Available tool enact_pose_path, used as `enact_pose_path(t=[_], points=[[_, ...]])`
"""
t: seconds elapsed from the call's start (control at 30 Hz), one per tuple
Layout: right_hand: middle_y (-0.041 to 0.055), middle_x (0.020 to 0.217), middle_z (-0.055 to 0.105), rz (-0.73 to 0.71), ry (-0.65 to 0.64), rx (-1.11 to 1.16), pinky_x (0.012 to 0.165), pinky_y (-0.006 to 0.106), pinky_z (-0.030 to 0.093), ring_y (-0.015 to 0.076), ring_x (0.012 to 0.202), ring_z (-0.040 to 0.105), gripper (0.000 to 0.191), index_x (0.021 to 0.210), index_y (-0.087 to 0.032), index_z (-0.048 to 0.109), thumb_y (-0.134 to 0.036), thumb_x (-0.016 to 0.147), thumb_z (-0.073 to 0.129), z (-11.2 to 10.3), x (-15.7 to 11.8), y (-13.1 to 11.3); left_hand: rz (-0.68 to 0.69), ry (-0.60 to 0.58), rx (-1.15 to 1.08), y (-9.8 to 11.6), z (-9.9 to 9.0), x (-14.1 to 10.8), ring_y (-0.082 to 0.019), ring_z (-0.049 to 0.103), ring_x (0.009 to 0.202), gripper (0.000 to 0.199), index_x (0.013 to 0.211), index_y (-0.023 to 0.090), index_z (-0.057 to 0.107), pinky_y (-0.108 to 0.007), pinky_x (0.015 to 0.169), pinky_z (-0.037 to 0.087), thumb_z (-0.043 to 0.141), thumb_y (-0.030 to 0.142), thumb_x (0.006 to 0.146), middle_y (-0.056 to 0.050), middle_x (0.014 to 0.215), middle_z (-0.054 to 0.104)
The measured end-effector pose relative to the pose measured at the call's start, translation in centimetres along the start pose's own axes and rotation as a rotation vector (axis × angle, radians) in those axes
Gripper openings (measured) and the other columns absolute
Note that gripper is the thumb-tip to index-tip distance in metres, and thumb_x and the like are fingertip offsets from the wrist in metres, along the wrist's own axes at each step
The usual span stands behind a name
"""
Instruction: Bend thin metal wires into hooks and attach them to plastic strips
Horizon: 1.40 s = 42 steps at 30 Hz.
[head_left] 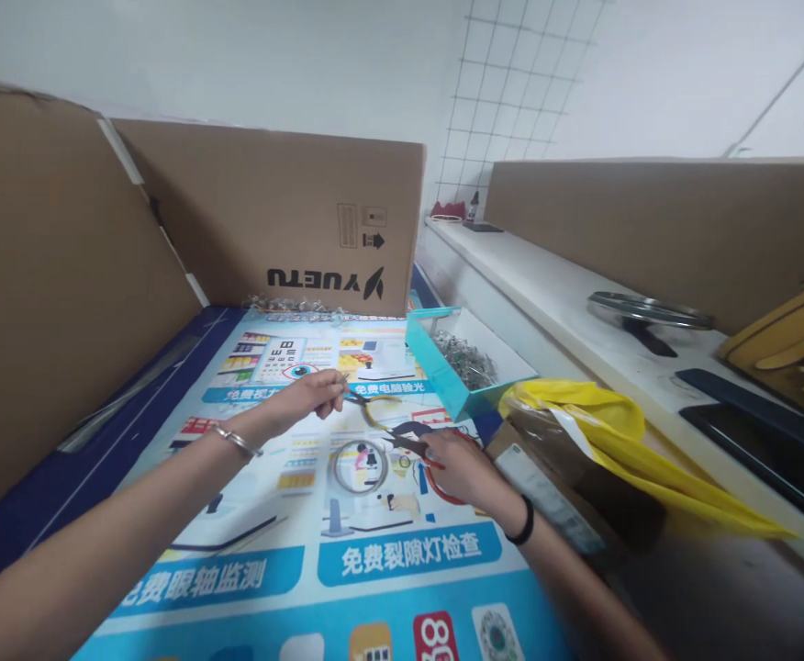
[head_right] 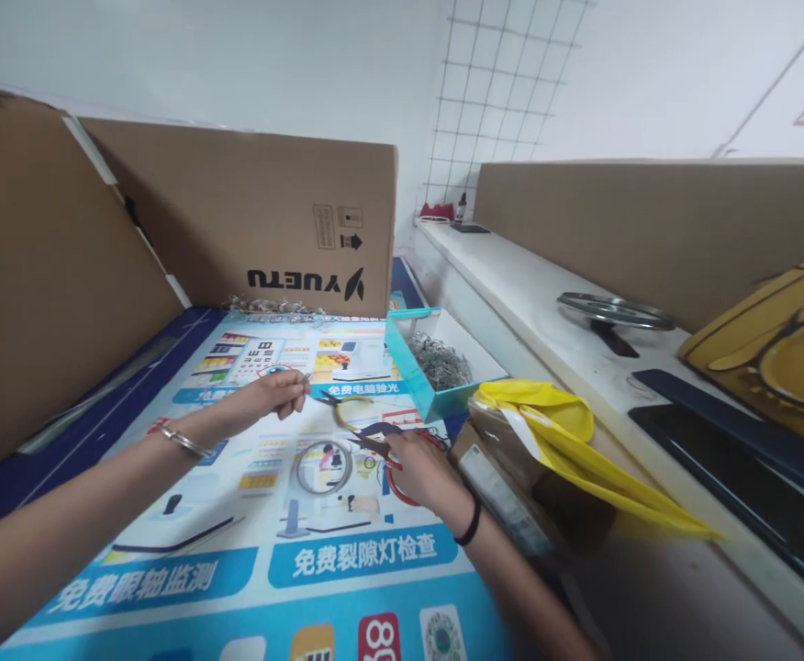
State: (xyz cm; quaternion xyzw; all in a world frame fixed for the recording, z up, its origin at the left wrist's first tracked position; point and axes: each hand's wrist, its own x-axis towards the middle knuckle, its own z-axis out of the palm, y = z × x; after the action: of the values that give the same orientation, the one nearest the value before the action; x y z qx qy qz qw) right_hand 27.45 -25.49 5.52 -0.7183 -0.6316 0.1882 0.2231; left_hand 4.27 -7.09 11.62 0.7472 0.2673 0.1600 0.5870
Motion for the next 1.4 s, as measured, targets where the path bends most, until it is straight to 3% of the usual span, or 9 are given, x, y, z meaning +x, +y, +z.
enact_pose_path(t=[0.23, 0.4, 0.53, 0.6, 0.77, 0.97, 1.1, 1.27, 1.4], points=[[0.0133, 0.113, 0.062, -0.013, -0.133, -0.319, 0.088, 0.035, 0.039, 0.0261, 0.107, 0.054, 0.045, 0.12, -0.018, 0.056, -0.022, 0.076, 0.049, 1.1, 1.2, -1.0, -0.066, 0.223, -0.513, -6.9, -1.9, -4.7, -0.013, 0.062, 0.071, 0.035, 0.086, 0.016, 0.049, -0.027, 0.072, 0.046, 0.065, 0.044, 0.075, -0.008, 0.09, 0.065], [0.0136, 0.107, 0.065, 0.043, -0.181, -0.679, 0.079, 0.038, 0.043, 0.0288, 0.098, 0.059, 0.04, 0.12, -0.02, 0.057, -0.028, 0.083, 0.044, 0.4, 1.4, -2.4, -0.024, 0.223, -0.339, -9.3, -2.9, -5.6, -0.015, 0.064, 0.073, 0.038, 0.086, 0.015, 0.051, -0.029, 0.07, 0.05, 0.057, 0.052, 0.079, -0.012, 0.095, 0.065], [0.0146, 0.106, 0.065, 0.018, -0.17, -0.791, 0.081, 0.036, 0.043, 0.0276, 0.099, 0.059, 0.036, 0.116, -0.018, 0.059, -0.027, 0.086, 0.042, 0.8, 2.3, -5.3, -0.013, 0.223, -0.118, -11.0, -3.9, -5.6, -0.014, 0.061, 0.059, 0.032, 0.084, 0.014, 0.058, -0.027, 0.058, 0.047, 0.051, 0.045, 0.084, -0.006, 0.071, 0.064], [0.0122, 0.106, 0.066, -0.069, -0.185, -0.726, 0.081, 0.033, 0.043, 0.025, 0.099, 0.06, 0.035, 0.117, -0.02, 0.058, -0.03, 0.088, 0.042, 1.8, 3.4, -7.3, 0.008, 0.24, 0.053, -11.7, -4.8, -5.6, -0.015, 0.059, 0.06, 0.024, 0.078, 0.014, 0.061, -0.027, 0.06, 0.046, 0.052, 0.035, 0.084, -0.003, 0.064, 0.061], [0.0063, 0.092, 0.068, -0.249, -0.179, -0.651, 0.069, 0.027, 0.042, 0.0196, 0.086, 0.062, 0.028, 0.107, -0.022, 0.061, -0.031, 0.091, 0.04, 5.9, 7.3, -12.4, 0.108, 0.311, 0.487, -12.6, -7.1, -6.5, -0.021, 0.055, 0.088, 0.018, 0.069, 0.015, 0.064, -0.035, 0.085, 0.04, 0.05, 0.012, 0.08, -0.008, 0.077, 0.062], [0.0051, 0.088, 0.066, -0.418, -0.226, -0.606, 0.07, 0.025, 0.038, 0.017, 0.085, 0.06, 0.023, 0.096, -0.022, 0.063, -0.03, 0.092, 0.042, 10.3, 10.4, -15.9, 0.117, 0.259, 0.771, -12.9, -6.6, -8.3, -0.021, 0.054, 0.084, 0.018, 0.075, 0.013, 0.064, -0.034, 0.079, 0.042, 0.048, 0.01, 0.083, -0.008, 0.081, 0.061], [0.0057, 0.085, 0.065, -0.48, -0.255, -0.545, 0.073, 0.027, 0.037, 0.0177, 0.085, 0.057, 0.028, 0.087, -0.019, 0.063, -0.027, 0.094, 0.037, 11.9, 10.2, -16.0, 0.172, 0.233, 1.082, -12.8, -6.0, -8.7, -0.018, 0.055, 0.078, 0.019, 0.082, 0.014, 0.064, -0.029, 0.07, 0.044, 0.046, 0.009, 0.085, -0.007, 0.082, 0.061], [0.003, 0.082, 0.062, -0.691, -0.356, -0.362, 0.073, 0.027, 0.038, 0.0158, 0.083, 0.056, 0.019, 0.081, -0.019, 0.062, -0.024, 0.09, 0.047, 12.5, 8.2, -16.2, 0.203, 0.243, 1.041, -13.5, -6.5, -8.4, -0.017, 0.057, 0.081, 0.019, 0.095, 0.016, 0.065, -0.028, 0.072, 0.044, 0.047, 0.017, 0.089, -0.006, 0.085, 0.062], [0.0053, 0.077, 0.06, -0.861, -0.395, -0.448, 0.07, 0.03, 0.04, 0.0177, 0.077, 0.054, 0.013, 0.078, -0.015, 0.059, -0.017, 0.087, 0.05, 12.6, 6.2, -18.0, 0.197, 0.274, 1.045, -13.9, -6.6, -8.3, -0.016, 0.056, 0.079, 0.021, 0.094, 0.017, 0.066, -0.027, 0.069, 0.043, 0.045, 0.022, 0.091, -0.005, 0.083, 0.061]])
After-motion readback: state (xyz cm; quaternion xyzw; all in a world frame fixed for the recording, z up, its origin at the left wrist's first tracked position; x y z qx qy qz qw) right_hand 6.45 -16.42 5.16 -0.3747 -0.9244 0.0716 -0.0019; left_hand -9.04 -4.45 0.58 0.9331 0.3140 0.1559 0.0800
